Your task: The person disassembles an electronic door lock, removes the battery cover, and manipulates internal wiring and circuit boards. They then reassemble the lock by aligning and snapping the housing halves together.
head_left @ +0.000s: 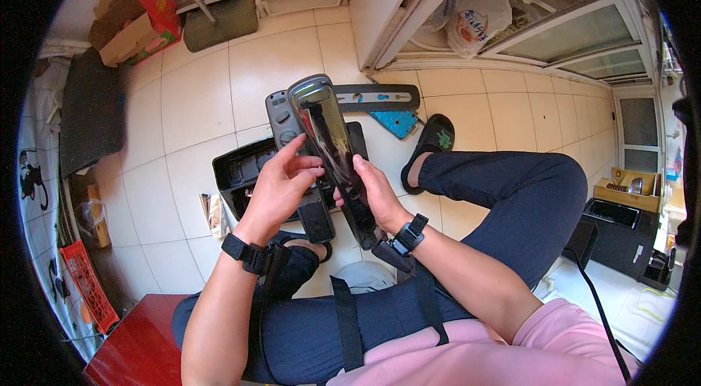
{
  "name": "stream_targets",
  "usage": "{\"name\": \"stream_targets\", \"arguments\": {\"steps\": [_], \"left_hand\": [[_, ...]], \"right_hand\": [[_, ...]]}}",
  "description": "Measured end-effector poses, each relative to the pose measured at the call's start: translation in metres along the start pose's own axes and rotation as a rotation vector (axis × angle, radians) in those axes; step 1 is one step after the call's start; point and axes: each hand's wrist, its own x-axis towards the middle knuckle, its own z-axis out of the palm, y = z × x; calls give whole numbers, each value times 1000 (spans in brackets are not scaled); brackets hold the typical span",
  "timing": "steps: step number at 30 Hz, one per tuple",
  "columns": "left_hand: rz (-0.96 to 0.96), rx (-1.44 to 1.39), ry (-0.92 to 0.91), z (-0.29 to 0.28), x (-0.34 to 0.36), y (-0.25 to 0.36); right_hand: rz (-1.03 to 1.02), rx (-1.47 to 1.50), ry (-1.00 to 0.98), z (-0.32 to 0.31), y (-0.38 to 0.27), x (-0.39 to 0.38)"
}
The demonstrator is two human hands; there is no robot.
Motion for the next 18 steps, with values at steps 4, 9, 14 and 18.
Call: {"name": "stream_targets", "arguments": {"steps": [4, 9, 14, 18], "left_hand": [[10, 15, -3, -1, 1, -1], [10, -18, 6, -2, 1, -3], [5, -17, 11, -2, 0, -2], [9, -31, 9, -2, 0, -1]], "right_hand": [[-7, -3, -7, 0, 1, 1], [7, 8, -19, -1, 3, 2], [15, -1, -5, -1, 5, 4], [14, 43, -26, -1, 9, 4]]}}
